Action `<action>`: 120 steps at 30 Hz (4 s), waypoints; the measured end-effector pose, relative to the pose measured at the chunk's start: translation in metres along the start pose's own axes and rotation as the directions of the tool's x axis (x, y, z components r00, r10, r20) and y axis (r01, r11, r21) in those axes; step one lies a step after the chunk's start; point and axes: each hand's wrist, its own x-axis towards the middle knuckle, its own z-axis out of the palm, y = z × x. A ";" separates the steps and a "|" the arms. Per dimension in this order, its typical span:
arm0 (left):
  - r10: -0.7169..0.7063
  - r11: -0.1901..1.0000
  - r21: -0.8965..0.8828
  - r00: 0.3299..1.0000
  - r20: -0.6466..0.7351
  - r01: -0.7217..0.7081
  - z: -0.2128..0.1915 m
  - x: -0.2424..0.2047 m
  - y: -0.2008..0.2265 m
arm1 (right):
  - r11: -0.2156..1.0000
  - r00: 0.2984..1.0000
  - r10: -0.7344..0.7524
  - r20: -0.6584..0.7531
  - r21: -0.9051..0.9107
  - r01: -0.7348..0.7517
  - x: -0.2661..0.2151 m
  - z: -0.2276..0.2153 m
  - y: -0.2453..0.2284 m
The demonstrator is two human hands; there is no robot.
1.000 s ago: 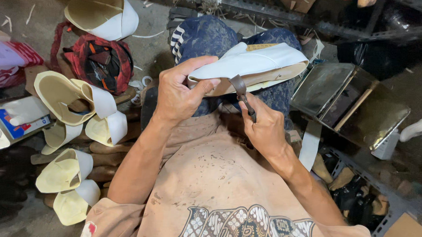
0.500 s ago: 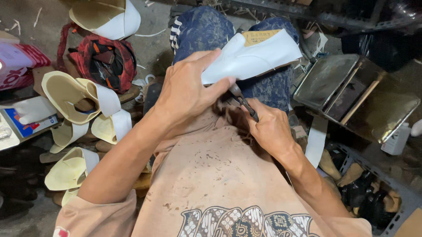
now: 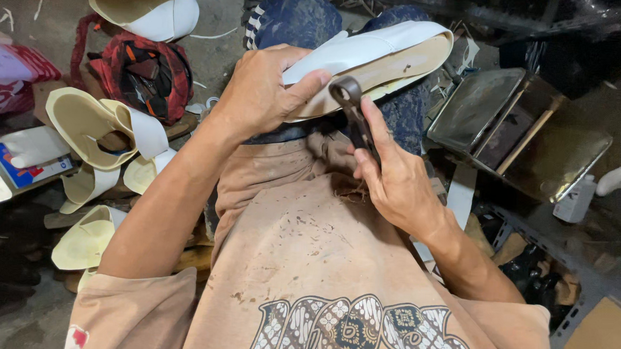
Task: The person assembles a white slip-on shoe by inserting a beige insole into the shoe upper and then attaching the white sole. They use a hammer to tap the sole into place and a knife to trim excess material from the edges.
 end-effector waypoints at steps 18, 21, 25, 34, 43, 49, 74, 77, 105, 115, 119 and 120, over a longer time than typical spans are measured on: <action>-0.076 0.991 -0.092 0.973 0.218 0.098 -0.009 0.006 -0.019 | 0.950 0.959 -0.243 -0.146 -0.237 0.205 0.025 0.010 0.021; -0.099 0.980 -0.142 0.966 0.239 0.136 -0.014 0.006 -0.011 | 0.902 0.858 -0.407 -0.314 -0.284 0.324 0.015 0.026 0.037; -0.149 0.964 -0.195 0.977 0.154 0.178 -0.009 0.001 -0.021 | 0.924 0.904 -0.318 -0.285 -0.305 0.229 0.021 0.017 0.016; 0.186 0.952 0.289 0.941 -0.281 -0.101 -0.025 0.036 0.110 | 0.950 0.883 0.297 -0.364 0.202 -0.237 -0.018 0.009 0.033; -0.118 0.862 0.488 0.880 0.461 -0.139 0.034 0.089 0.023 | 0.939 0.900 0.335 -0.280 0.019 -0.343 -0.027 0.009 0.054; 0.068 0.888 0.403 0.932 0.356 -0.219 0.035 0.068 0.001 | 0.951 0.950 0.302 -0.077 -0.038 -0.306 -0.013 -0.003 0.044; 0.264 0.802 0.518 0.954 0.139 -0.297 0.054 0.053 0.011 | 0.939 0.972 0.129 -0.196 -0.291 -0.183 -0.016 -0.010 0.043; 0.204 0.898 0.353 0.960 0.191 -0.261 0.043 0.071 0.006 | 0.926 0.952 -0.028 -0.304 -0.366 -0.089 0.005 0.001 0.066; 0.323 0.746 0.562 0.932 0.165 -0.358 0.059 0.043 0.019 | 0.892 0.932 0.361 -0.044 -0.277 -0.358 -0.022 -0.043 0.054; 0.428 0.685 0.601 0.895 0.124 -0.411 0.071 0.031 0.016 | 0.906 0.906 0.422 0.024 -0.052 -0.421 -0.030 -0.055 0.054; 0.391 0.784 0.459 0.907 0.157 -0.417 0.056 0.052 0.015 | 0.929 0.929 0.368 -0.031 -0.022 -0.368 -0.017 -0.052 0.047; 0.372 0.830 0.382 0.913 0.167 -0.407 0.056 0.058 0.013 | 0.937 0.936 0.348 -0.059 -0.006 -0.349 -0.014 -0.052 0.049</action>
